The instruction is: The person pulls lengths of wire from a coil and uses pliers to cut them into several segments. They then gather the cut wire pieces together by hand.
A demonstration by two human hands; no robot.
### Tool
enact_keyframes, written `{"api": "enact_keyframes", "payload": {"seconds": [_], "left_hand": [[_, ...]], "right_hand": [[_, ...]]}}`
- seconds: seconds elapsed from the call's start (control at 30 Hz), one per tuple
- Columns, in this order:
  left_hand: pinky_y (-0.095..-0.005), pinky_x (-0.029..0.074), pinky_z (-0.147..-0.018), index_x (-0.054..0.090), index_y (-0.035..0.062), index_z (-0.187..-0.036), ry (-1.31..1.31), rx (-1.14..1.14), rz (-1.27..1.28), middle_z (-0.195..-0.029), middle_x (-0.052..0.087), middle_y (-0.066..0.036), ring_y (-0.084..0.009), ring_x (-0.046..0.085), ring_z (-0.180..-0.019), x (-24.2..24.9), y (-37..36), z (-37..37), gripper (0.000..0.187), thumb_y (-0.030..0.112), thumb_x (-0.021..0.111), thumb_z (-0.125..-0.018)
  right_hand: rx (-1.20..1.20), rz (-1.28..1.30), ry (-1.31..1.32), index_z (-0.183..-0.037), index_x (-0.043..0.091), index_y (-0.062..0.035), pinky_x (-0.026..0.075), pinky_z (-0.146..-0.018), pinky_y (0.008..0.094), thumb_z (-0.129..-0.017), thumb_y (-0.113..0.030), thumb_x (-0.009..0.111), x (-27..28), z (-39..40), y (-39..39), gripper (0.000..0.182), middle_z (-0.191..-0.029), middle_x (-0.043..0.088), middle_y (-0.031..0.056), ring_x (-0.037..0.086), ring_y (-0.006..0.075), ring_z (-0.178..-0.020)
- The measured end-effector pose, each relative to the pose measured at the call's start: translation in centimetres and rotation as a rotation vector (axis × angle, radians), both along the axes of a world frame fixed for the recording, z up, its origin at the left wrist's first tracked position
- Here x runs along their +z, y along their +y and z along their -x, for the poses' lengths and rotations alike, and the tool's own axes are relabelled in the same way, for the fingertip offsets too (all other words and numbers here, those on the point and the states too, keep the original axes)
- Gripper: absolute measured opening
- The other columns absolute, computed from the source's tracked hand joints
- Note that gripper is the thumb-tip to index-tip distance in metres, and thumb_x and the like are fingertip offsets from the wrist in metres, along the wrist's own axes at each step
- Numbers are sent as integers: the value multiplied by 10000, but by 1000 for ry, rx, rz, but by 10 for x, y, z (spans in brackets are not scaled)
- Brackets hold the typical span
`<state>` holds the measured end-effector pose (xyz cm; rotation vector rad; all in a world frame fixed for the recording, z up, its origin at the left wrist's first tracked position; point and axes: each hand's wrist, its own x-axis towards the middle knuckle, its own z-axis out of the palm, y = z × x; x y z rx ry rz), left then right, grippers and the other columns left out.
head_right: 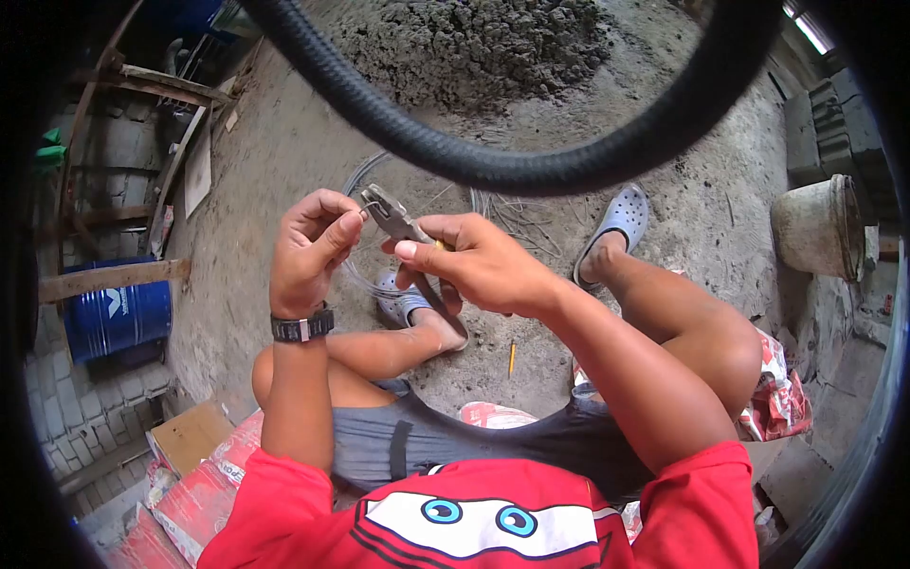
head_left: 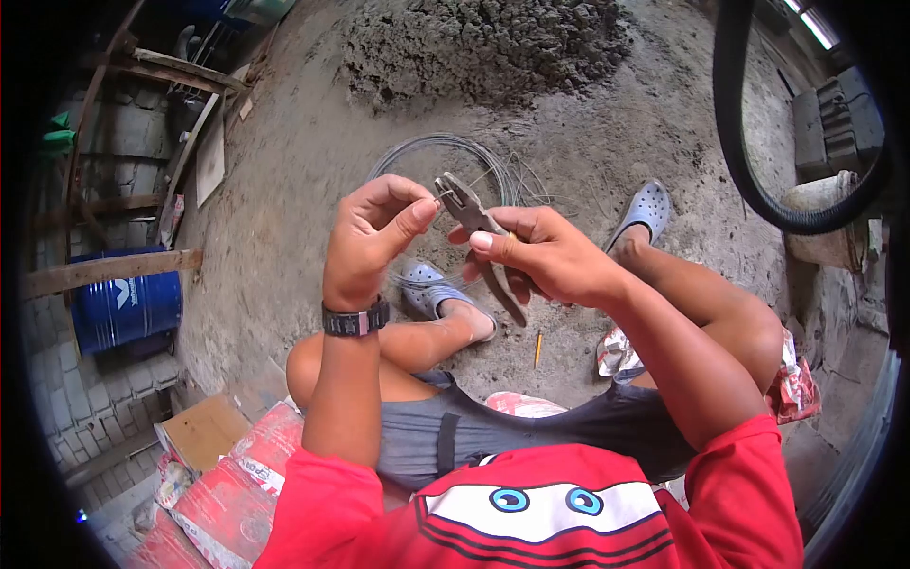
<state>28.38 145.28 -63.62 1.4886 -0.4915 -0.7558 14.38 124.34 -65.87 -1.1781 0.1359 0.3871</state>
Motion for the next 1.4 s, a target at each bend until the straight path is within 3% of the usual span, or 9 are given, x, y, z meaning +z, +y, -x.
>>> {"api": "enact_keyframes", "payload": {"seconds": [0.3,0.4,0.5,0.8,1.07,1.13,1.3,1.37,1.4], "left_hand": [[-194,371,-556,751,34,-1043,-305,92,-17,-819,675,29,-25,534,-667,22,9,0,172,199,772,-1002],[-202,420,-618,755,16,-1050,-390,116,-38,-846,693,21,-39,564,-713,17,8,1,158,166,768,-1003],[-212,456,-679,759,4,-1043,-415,109,-118,-863,701,19,-48,588,-755,9,8,-3,126,124,756,-1004],[-234,491,-700,757,-15,-997,-414,-9,-333,-837,705,21,-43,617,-783,-9,-15,8,117,102,746,-990],[-243,488,-674,759,-11,-986,-498,-65,-401,-810,716,1,-47,619,-758,-10,-24,14,124,111,762,-967],[-247,487,-670,760,-11,-985,-506,-65,-403,-811,720,-2,-49,620,-754,-14,-25,15,124,112,758,-968],[-257,486,-653,764,-8,-988,-513,-74,-419,-806,737,-23,-60,633,-737,-19,-28,18,123,112,752,-966],[-336,529,-639,778,33,-1002,-566,-61,-460,-863,774,-138,-218,728,-715,-17,-30,21,147,160,753,-935],[-336,529,-639,778,33,-1002,-567,-61,-459,-863,774,-138,-218,728,-715,-18,-30,20,147,160,753,-935]], "right_hand": [[-379,-344,-78,-1358,599,-1,383,-384,159,-1117,-379,545,18,-1,-54,451,-973,770,53,561,41,-508],[-392,-224,-57,-1357,610,-12,395,-382,154,-1119,-368,545,23,-5,-60,433,-1051,781,75,628,49,-567],[-348,226,139,-1374,622,-34,401,-397,180,-1096,-402,588,10,-4,-46,463,-1147,776,105,715,84,-696],[-151,366,117,-1334,625,27,487,-533,254,-1105,-380,588,-32,-3,-2,468,-1148,755,114,726,120,-751],[-122,556,163,-1056,701,20,525,-634,321,-1098,-348,597,-24,1,2,385,-850,694,55,708,137,-731],[-138,682,26,-945,662,27,510,-639,453,-1070,-326,599,-29,2,4,380,-670,652,178,695,308,-636],[-121,748,52,-929,650,24,502,-705,522,-1062,-336,602,-25,4,7,386,-720,657,231,695,417,-732],[-127,802,34,-929,652,21,500,-721,534,-1059,-340,602,-27,5,8,386,-734,664,238,699,432,-769],[-123,792,55,-926,652,20,495,-739,552,-1055,-345,605,-28,5,8,390,-748,665,250,691,455,-799]]}}
